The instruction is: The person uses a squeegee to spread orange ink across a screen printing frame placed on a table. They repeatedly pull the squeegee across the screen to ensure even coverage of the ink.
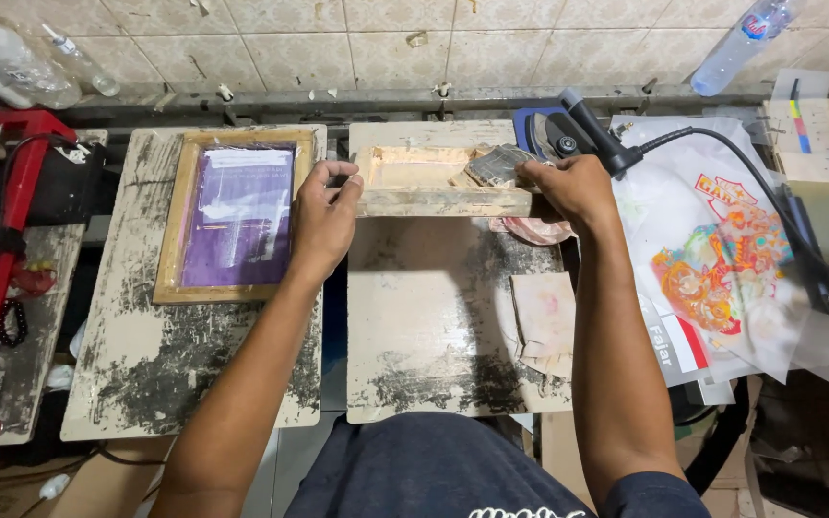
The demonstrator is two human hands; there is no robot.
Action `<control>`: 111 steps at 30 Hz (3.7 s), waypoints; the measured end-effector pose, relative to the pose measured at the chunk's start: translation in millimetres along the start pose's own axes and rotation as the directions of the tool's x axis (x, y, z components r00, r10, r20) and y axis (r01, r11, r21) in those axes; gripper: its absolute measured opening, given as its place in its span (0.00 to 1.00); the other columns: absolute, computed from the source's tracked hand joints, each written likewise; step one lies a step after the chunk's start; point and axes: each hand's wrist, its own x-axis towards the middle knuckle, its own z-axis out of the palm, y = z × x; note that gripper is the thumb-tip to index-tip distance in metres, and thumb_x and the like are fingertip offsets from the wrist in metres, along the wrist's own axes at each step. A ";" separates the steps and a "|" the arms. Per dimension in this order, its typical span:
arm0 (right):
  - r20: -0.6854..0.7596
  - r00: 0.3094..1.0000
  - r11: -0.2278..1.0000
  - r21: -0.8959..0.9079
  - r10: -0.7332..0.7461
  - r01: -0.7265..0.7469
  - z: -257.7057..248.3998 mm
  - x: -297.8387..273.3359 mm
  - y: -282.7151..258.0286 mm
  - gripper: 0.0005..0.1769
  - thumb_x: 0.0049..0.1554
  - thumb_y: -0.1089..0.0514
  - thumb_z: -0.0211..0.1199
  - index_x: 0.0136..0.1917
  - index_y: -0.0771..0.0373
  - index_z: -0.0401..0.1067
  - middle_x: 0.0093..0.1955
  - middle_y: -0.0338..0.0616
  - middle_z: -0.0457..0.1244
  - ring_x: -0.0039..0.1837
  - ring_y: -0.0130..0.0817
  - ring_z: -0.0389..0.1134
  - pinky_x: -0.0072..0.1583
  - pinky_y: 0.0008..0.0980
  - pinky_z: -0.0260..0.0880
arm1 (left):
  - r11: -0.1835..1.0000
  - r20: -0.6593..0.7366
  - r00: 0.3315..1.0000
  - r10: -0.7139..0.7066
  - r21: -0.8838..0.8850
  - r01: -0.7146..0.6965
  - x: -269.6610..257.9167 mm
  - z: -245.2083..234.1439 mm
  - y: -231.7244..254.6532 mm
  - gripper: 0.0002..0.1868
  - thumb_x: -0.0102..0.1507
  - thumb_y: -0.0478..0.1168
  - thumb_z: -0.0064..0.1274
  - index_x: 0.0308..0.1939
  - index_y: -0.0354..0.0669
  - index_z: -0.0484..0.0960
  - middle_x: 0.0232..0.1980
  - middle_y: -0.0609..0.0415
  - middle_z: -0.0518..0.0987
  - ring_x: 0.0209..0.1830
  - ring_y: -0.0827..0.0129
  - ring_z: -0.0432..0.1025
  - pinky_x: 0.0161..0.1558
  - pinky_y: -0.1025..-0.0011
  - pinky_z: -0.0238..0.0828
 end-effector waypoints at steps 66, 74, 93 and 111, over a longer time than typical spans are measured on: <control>-0.099 0.982 0.987 -0.001 -0.158 0.159 14.5 -13.5 -15.2 0.20 0.48 0.44 0.76 0.31 0.62 0.75 0.27 0.53 0.60 0.36 0.37 0.67 0.39 0.41 0.67 | 0.682 -0.346 0.936 0.059 -0.671 -0.291 25.0 51.4 -46.6 0.19 0.57 0.36 0.64 0.46 0.41 0.70 0.65 0.32 0.75 0.66 0.55 0.68 0.59 0.64 0.72; -0.031 0.998 0.999 0.011 -0.048 0.049 44.8 -72.4 44.6 0.22 0.44 0.46 0.77 0.31 0.67 0.75 0.25 0.53 0.59 0.34 0.39 0.65 0.36 0.45 0.65 | 0.669 -0.253 0.963 -0.093 -0.732 -0.127 -30.1 69.8 -126.3 0.20 0.57 0.30 0.62 0.45 0.43 0.67 0.67 0.32 0.73 0.67 0.55 0.68 0.55 0.70 0.73; -0.052 0.998 0.999 -0.026 -0.042 0.040 78.7 -107.2 122.4 0.25 0.48 0.45 0.77 0.33 0.70 0.74 0.29 0.60 0.64 0.37 0.44 0.67 0.40 0.41 0.64 | 0.737 -0.025 0.987 -0.162 -0.668 0.104 -78.7 66.4 -195.1 0.22 0.54 0.25 0.61 0.44 0.43 0.65 0.71 0.35 0.70 0.68 0.47 0.68 0.59 0.61 0.72; 0.033 0.997 0.987 -0.148 0.070 -0.064 81.1 -81.2 204.2 0.25 0.47 0.47 0.76 0.48 0.70 0.81 0.42 0.61 0.71 0.50 0.58 0.75 0.48 0.49 0.73 | 0.959 -0.060 0.976 -0.209 -0.206 0.193 -88.4 63.0 -173.9 0.11 0.61 0.35 0.54 0.46 0.45 0.70 0.61 0.38 0.80 0.74 0.41 0.60 0.65 0.48 0.67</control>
